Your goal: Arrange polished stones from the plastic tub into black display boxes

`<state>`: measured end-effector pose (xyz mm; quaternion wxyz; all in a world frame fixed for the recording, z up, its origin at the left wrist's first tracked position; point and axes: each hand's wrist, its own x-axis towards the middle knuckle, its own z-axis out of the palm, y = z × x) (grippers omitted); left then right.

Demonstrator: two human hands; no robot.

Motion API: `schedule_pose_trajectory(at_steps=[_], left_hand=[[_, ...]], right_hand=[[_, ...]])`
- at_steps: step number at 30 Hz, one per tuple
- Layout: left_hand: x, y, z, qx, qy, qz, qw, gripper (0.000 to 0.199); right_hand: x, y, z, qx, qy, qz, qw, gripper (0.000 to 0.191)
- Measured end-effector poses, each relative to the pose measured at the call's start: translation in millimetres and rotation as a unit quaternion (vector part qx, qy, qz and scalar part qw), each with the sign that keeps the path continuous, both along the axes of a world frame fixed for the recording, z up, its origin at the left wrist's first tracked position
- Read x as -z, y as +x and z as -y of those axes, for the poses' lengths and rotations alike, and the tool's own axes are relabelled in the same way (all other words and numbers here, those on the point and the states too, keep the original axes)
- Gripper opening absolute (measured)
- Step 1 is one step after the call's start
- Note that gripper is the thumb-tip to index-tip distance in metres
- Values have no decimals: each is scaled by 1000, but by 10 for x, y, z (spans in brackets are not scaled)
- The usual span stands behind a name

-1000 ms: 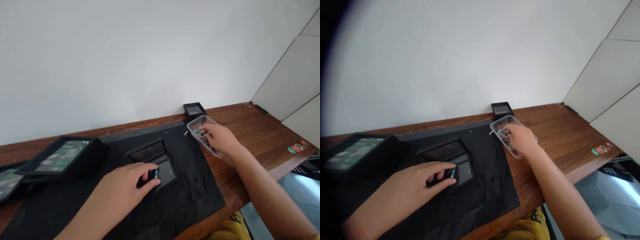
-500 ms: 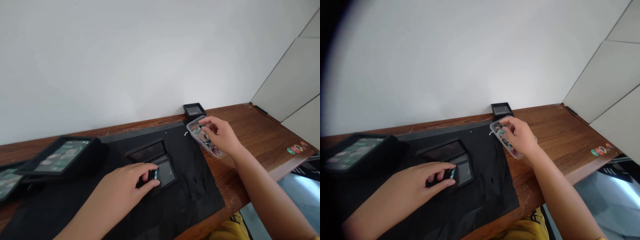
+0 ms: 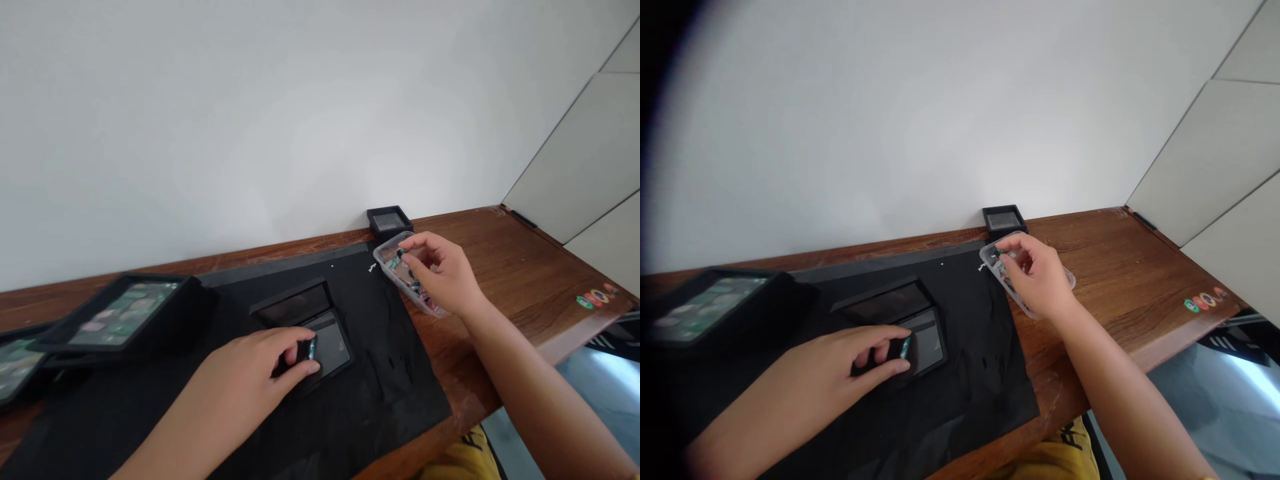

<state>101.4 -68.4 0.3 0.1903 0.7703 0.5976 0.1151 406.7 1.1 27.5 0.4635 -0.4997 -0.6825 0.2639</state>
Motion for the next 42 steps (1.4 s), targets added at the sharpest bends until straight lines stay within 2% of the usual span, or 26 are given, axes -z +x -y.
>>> schedule_pose_trajectory(at_steps=[4, 11, 16, 20, 24, 27, 31, 35, 42], left_hand=[[-13, 12, 5, -15, -19, -12, 1000, 36], [-54, 40, -2, -23, -60, -30, 998, 42], [-16, 27, 3, -17, -24, -26, 999, 39], [35, 4, 19, 2, 37, 8, 999, 32], [55, 1, 28, 10, 66, 25, 997, 29], [38, 8, 25, 6, 64, 21, 998, 28], [-6, 14, 14, 9, 37, 8, 999, 31], [-7, 10, 14, 7, 41, 6, 999, 32], [5, 43, 43, 12, 78, 14, 997, 29]], right_hand=[[-6, 64, -34, 49, 5, 65, 997, 15], [16, 99, -86, 61, -31, 70, 995, 11], [20, 117, -111, 53, -35, 43, 997, 12], [6, 132, -134, 10, -50, -26, 998, 14], [-37, 128, -125, -58, -83, -129, 986, 21], [-68, 124, -109, -102, -115, -198, 968, 28], [-77, 112, -94, -149, -188, -289, 927, 38], [-67, 87, -72, -181, -211, -321, 905, 38], [-84, 68, -13, -221, -189, -332, 897, 36]])
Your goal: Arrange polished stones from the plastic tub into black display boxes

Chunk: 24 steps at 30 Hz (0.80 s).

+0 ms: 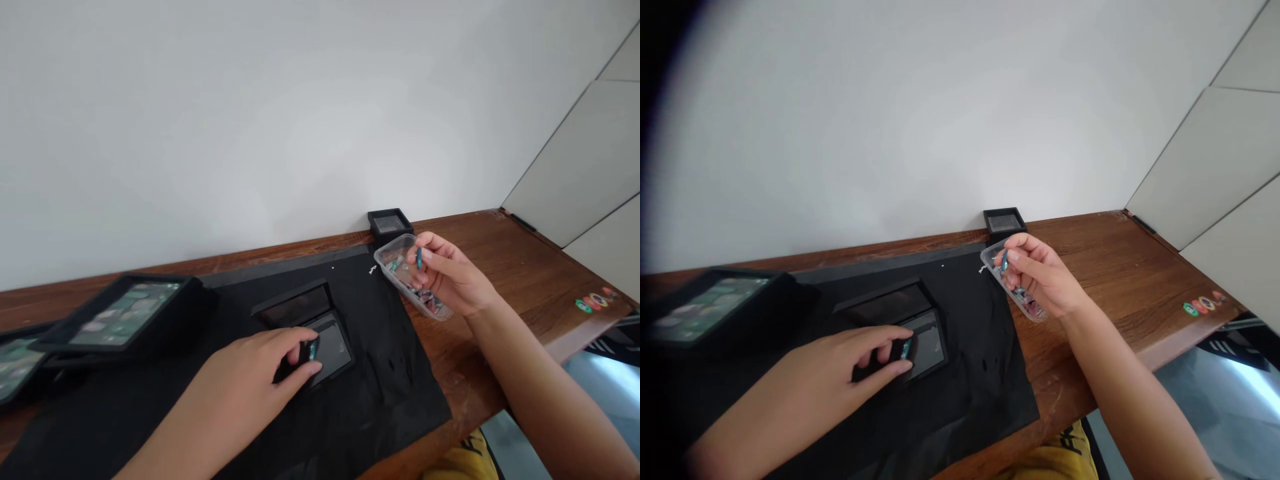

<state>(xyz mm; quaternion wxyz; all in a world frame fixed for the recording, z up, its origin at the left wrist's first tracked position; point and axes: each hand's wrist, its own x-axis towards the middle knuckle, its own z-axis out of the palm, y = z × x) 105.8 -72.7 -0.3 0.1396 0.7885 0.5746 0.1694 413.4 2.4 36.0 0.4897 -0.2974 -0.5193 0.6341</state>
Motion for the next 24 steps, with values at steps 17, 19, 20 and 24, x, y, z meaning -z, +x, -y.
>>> schedule_pose_trajectory(at_steps=[17, 19, 20, 24], left_hand=[[-76, 332, 167, 64, 268, 154, 949, 33], [-78, 364, 173, 78, 287, 161, 941, 31], [-78, 379, 176, 86, 296, 165, 937, 29], [-69, 427, 185, 101, 311, 168, 930, 28]], right_hand=[[87, -477, 422, -176, 64, 123, 975, 17], [92, -506, 447, -182, 61, 126, 973, 18], [100, -518, 452, -186, 58, 123, 973, 18], [162, -556, 445, -211, 31, 77, 974, 22]])
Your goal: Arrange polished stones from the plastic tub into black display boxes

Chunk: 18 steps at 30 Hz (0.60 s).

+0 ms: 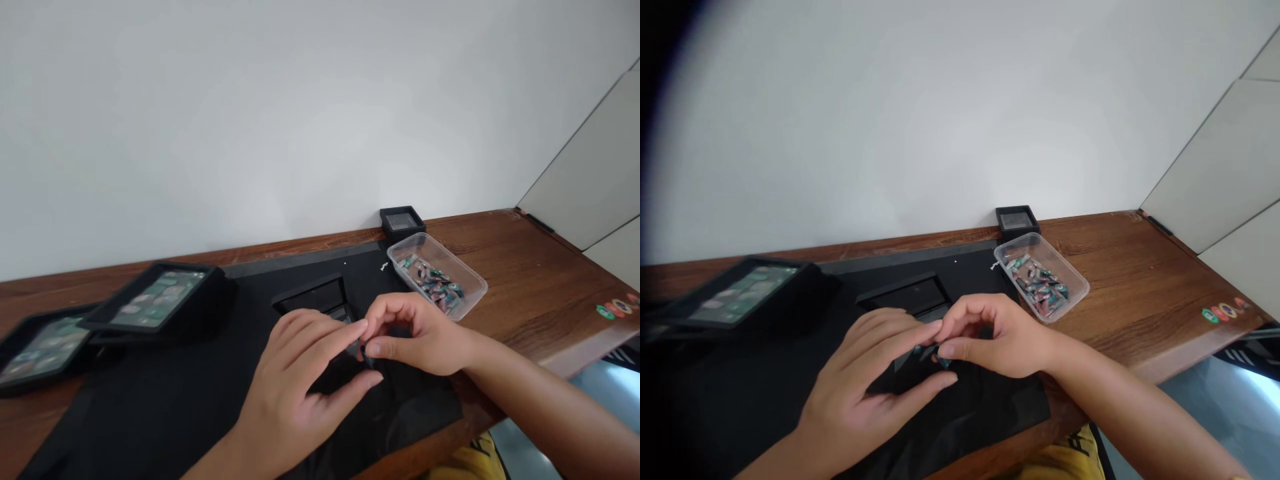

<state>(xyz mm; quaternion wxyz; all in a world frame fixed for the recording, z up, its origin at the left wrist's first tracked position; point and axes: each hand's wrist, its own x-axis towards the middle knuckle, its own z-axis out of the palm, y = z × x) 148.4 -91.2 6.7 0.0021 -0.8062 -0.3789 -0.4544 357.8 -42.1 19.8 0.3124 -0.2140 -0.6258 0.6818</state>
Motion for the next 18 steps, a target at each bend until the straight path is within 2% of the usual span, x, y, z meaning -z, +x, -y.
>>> schedule_pose_trajectory(at_steps=[11, 15, 18], left_hand=[[-51, 16, 4, -10, 33, 18, 999, 16], [-76, 4, -5, -7, 39, 19, 999, 15], [-73, -14, -11, -8, 37, 34, 999, 16]], right_hand=[[139, -57, -15, -39, -101, -51, 993, 28], [148, -55, -24, -39, -109, -55, 992, 28], [146, -48, -42, -12, -92, -34, 995, 29]])
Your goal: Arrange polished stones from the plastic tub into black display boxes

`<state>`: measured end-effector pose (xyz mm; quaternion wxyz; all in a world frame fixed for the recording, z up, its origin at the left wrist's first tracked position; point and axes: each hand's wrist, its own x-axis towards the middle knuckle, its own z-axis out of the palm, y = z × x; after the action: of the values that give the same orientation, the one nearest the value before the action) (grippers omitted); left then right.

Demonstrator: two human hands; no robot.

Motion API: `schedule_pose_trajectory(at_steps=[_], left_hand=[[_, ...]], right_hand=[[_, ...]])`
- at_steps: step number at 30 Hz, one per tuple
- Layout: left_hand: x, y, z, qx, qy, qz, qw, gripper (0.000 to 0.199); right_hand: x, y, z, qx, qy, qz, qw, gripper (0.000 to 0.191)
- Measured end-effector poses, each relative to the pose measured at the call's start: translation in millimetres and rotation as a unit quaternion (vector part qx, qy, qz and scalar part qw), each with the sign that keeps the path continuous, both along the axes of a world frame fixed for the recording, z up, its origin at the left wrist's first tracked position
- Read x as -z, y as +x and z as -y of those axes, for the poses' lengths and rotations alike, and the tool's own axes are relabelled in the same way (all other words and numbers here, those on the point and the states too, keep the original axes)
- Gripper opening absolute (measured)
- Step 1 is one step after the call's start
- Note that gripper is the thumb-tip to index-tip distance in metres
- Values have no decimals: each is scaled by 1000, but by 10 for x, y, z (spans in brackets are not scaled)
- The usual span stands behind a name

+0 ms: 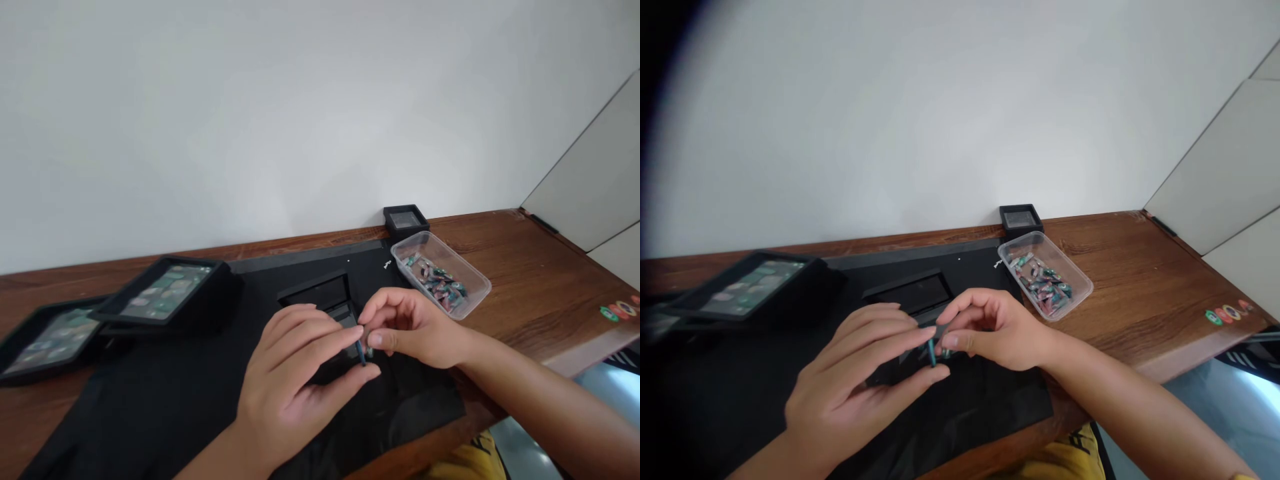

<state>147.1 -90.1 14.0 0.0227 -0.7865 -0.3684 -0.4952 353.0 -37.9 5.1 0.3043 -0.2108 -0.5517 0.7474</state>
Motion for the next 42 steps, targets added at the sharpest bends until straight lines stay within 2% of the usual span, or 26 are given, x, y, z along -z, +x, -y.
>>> schedule_pose_trajectory(at_steps=[3, 5, 6, 7, 10, 12, 16, 18, 20, 22, 24, 27, 30, 35, 42], left_hand=[[29, -32, -11, -9, -6, 19, 1000, 18], [58, -55, -23, -18, -7, 24, 1000, 20], [72, -65, -31, -20, -5, 25, 999, 21], [84, -72, -39, -19, -3, 25, 1000, 22], [99, -80, -61, -11, -4, 22, 1000, 23], [95, -81, -72, -12, -19, 15, 1000, 20], [103, -120, -98, 5, -67, 3, 998, 19], [124, -169, -118, 7, -109, -28, 994, 21], [141, -222, -142, -17, -175, -88, 981, 22], [137, -258, -165, -50, -263, -162, 950, 19], [106, -263, -183, -79, -347, -224, 907, 18], [31, -224, -204, -103, -426, -271, 857, 24], [-25, -181, -216, -104, -455, -279, 839, 28], [-32, -167, -214, -110, -463, -269, 837, 30], [4, -163, -205, -114, -470, -260, 836, 33]], right_hand=[[-30, 26, -6, 48, 49, 39, 997, 28], [-77, 63, -3, 96, 128, 78, 984, 24], [-109, 88, -3, 123, 188, 104, 969, 20], [-144, 119, -4, 154, 258, 134, 944, 15], [-248, 227, -35, 230, 457, 208, 834, 3], [-291, 309, -81, 278, 496, 239, 787, 2], [-276, 492, -227, 385, 441, 305, 751, 9], [-240, 584, -309, 402, 408, 343, 745, 13], [-208, 657, -375, 409, 385, 374, 738, 13], [-191, 697, -415, 412, 366, 400, 732, 15], [-190, 704, -427, 409, 350, 420, 730, 16], [-201, 684, -417, 395, 335, 437, 736, 16], [-211, 675, -409, 389, 322, 453, 735, 15], [-225, 699, -425, 371, 297, 492, 730, 22], [-245, 716, -442, 311, 304, 575, 693, 33]])
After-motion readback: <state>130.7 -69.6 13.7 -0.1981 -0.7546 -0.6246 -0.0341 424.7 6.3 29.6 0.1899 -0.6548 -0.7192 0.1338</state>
